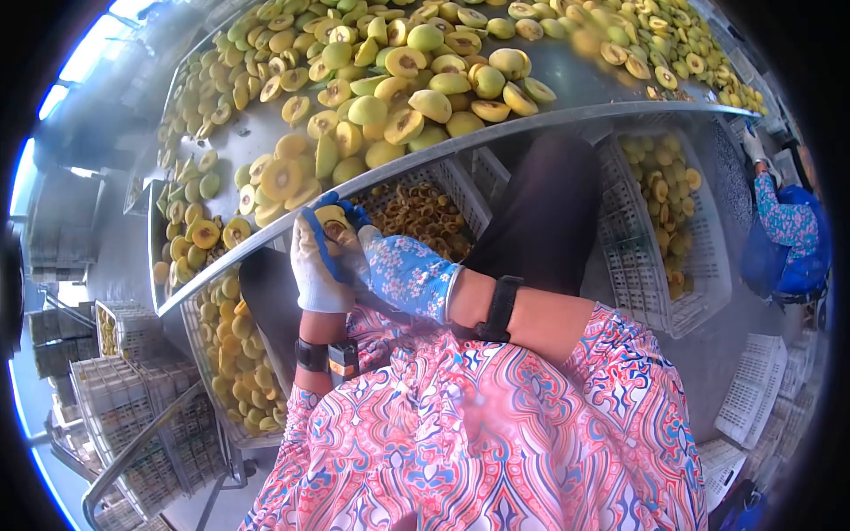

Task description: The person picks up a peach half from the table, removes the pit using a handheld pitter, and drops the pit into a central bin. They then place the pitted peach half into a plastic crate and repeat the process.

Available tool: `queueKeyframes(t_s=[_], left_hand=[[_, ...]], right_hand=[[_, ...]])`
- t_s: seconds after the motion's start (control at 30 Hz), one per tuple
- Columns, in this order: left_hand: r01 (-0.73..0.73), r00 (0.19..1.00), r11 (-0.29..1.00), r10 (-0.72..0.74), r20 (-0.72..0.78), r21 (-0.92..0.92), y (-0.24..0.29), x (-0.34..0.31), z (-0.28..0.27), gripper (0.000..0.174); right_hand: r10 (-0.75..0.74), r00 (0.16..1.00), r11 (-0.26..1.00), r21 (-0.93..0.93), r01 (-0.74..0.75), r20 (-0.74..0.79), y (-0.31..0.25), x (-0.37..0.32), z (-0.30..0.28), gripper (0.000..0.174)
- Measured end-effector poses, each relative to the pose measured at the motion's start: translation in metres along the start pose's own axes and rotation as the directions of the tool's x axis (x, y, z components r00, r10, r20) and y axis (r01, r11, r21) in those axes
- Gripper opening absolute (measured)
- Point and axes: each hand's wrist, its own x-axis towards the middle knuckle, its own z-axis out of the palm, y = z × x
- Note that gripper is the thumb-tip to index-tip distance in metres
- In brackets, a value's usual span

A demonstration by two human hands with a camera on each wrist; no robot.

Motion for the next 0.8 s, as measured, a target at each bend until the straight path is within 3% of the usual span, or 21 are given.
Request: queueKeyframes(t_s=[0.07, 0.17, 0.23, 0.3, 0.37, 0.47, 0.5, 0.53, 0.57, 0.6, 0.63, 0.7, 0.77, 0.8], left_hand=[[-0.037, 0.999, 0.998, 0.037, -0.003, -0.055, -0.002, -0.001, 0.005, 0.035], [-0.135, 0.990, 0.991, 0.136, -0.027, 0.020, -0.005, 0.002, 0.004, 0.035], [-0.152, 0.988, 0.987, 0.153, -0.011, 0.060, -0.006, 0.002, 0.002, 0.036], [-0.120, 0.993, 0.988, 0.121, -0.001, 0.093, -0.004, 0.000, 0.002, 0.034], [-0.100, 0.995, 0.985, 0.101, -0.006, 0.144, -0.002, 0.001, 0.001, 0.035], [-0.106, 0.994, 0.971, 0.111, -0.015, 0.213, -0.007, 0.005, -0.007, 0.038], [-0.123, 0.992, 0.968, 0.127, -0.001, 0.219, -0.009, 0.007, -0.009, 0.037], [-0.141, 0.990, 0.964, 0.142, 0.012, 0.225, -0.010, 0.009, -0.011, 0.037], [-0.165, 0.986, 0.956, 0.158, 0.049, 0.242, -0.011, 0.010, -0.011, 0.037], [-0.195, 0.980, 0.946, 0.181, 0.076, 0.260, -0.008, 0.007, -0.008, 0.037], [-0.235, 0.972, 0.931, 0.217, 0.095, 0.278, -0.003, 0.006, -0.005, 0.038], [-0.268, 0.957, 0.945, 0.239, 0.163, 0.187, 0.005, 0.000, 0.002, 0.042], [-0.212, 0.963, 0.974, 0.196, 0.185, 0.076, 0.000, 0.003, -0.010, 0.042], [-0.147, 0.974, 0.989, 0.146, 0.174, -0.008, 0.002, 0.000, -0.009, 0.043]], right_hand=[[-0.130, 0.988, 0.981, -0.153, 0.116, -0.085, 0.004, 0.002, 0.014, 0.032], [-0.091, 0.983, 0.979, -0.193, 0.060, -0.160, 0.005, 0.003, 0.026, 0.033], [0.076, 0.989, 0.997, 0.000, -0.077, -0.125, 0.003, 0.003, 0.027, 0.031], [0.129, 0.989, 0.990, 0.064, -0.125, -0.066, 0.004, 0.003, 0.025, 0.029], [0.082, 0.997, 0.997, 0.008, -0.082, -0.005, 0.006, 0.003, 0.021, 0.029], [-0.122, 0.992, 0.973, -0.194, 0.125, 0.025, 0.003, 0.001, 0.010, 0.026], [0.045, 0.998, 0.990, 0.135, -0.050, 0.036, 0.000, 0.002, 0.010, 0.027], [0.200, 0.974, 0.868, 0.442, -0.225, 0.103, -0.004, 0.003, 0.010, 0.030], [0.313, 0.924, 0.629, 0.680, -0.376, 0.221, -0.009, 0.005, 0.009, 0.034], [0.329, 0.900, 0.422, 0.809, -0.410, 0.285, -0.018, 0.002, 0.003, 0.031], [0.312, 0.821, 0.117, 0.838, -0.533, 0.479, -0.022, 0.000, -0.010, 0.028], [0.203, 0.782, -0.093, 0.807, -0.583, 0.589, -0.025, 0.000, -0.021, 0.028], [0.188, 0.721, -0.169, 0.745, -0.646, 0.667, -0.024, 0.000, -0.025, 0.032], [0.194, 0.714, -0.145, 0.740, -0.657, 0.672, -0.030, 0.001, -0.028, 0.034]])
